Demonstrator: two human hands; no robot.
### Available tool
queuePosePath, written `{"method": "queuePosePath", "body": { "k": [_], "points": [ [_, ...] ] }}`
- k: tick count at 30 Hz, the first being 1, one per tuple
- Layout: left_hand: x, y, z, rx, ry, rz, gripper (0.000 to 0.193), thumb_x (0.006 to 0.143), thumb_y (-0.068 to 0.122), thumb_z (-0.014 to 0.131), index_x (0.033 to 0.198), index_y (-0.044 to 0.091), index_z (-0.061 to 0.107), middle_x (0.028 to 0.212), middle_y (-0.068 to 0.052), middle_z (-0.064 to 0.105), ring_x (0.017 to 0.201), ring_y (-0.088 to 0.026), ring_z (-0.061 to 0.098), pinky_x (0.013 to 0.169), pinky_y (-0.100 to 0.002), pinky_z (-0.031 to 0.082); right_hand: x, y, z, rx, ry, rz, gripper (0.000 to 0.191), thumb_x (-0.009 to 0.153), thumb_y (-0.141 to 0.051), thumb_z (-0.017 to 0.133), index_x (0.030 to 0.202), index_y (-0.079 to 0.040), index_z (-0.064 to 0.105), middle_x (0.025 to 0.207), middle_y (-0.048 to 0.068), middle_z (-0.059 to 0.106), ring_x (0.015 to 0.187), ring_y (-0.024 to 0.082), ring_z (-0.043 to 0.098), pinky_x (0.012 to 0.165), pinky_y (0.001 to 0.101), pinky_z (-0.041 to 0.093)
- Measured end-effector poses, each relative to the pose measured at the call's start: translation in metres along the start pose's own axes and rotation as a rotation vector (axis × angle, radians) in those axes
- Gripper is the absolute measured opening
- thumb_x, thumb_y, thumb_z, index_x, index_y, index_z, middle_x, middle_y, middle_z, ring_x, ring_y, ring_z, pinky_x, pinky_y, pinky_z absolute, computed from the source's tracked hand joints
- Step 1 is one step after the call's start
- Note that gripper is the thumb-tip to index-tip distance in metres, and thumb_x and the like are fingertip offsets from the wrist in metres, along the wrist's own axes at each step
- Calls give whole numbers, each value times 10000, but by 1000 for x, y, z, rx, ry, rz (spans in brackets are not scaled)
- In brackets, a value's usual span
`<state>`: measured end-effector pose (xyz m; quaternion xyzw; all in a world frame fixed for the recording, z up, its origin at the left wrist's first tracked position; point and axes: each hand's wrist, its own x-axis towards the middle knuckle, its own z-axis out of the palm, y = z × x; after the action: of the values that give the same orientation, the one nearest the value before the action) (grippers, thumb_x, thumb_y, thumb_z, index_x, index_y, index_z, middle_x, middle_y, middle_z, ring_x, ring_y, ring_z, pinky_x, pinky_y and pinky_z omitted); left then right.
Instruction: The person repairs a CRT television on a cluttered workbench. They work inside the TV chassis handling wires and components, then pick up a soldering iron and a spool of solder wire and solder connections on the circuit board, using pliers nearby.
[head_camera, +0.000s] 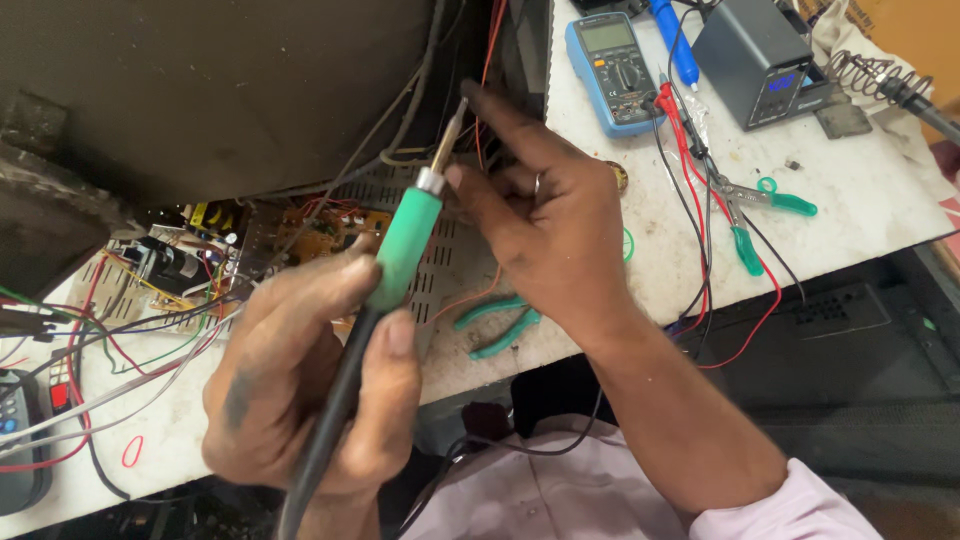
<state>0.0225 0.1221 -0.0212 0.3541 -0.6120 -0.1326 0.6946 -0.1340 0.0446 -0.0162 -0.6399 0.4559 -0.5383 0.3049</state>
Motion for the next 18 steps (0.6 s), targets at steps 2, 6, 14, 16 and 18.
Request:
{"method": "queuePosePath", "body": {
  "k": [2, 6, 14, 16, 18],
  "points": [
    [8, -4, 4, 74, -18, 56, 334, 928, -60, 739, 1242, -36, 627, 1097, -204, 715, 983, -221, 748, 884, -276, 614, 1, -2, -2, 53, -46, 50, 568, 976, 25, 719, 1515, -22, 546, 822, 32, 721, 707, 6, 599, 607, 188, 477],
    [26, -9, 12, 204, -65, 162, 289, 960, -31, 789, 1223, -8, 671, 1107, -176, 718, 991, -211, 761, 849, -269, 624, 5, -5, -6, 182, -148, 77, 606, 974, 48, 671, 1549, 14, 480, 928, 26, 721, 762, 12, 651, 655, 191, 541],
    [56, -19, 34, 260, -151, 290, 263, 985, -38, 762, 1225, 48, 700, 1137, -97, 696, 991, -187, 742, 854, -259, 614, 12, -6, -13, 63, -155, -6, 434, 1010, 35, 649, 1437, 44, 570, 1023, 12, 714, 840, 9, 602, 682, 202, 543],
    [60, -22, 38, 253, -176, 300, 284, 962, -45, 734, 1227, 49, 694, 1140, -86, 694, 978, -178, 740, 846, -251, 607, 13, -5, -14, 100, -169, 15, 363, 983, 49, 640, 1345, 59, 636, 1010, 0, 700, 835, 16, 592, 663, 211, 532],
    [63, -26, 42, 250, -191, 315, 292, 956, -42, 722, 1231, 51, 691, 1147, -80, 692, 974, -171, 740, 839, -245, 603, 14, -4, -15, 105, -167, 55, 334, 914, 57, 633, 1247, 60, 643, 953, -18, 684, 820, 0, 581, 662, 200, 525]
  ]
}}
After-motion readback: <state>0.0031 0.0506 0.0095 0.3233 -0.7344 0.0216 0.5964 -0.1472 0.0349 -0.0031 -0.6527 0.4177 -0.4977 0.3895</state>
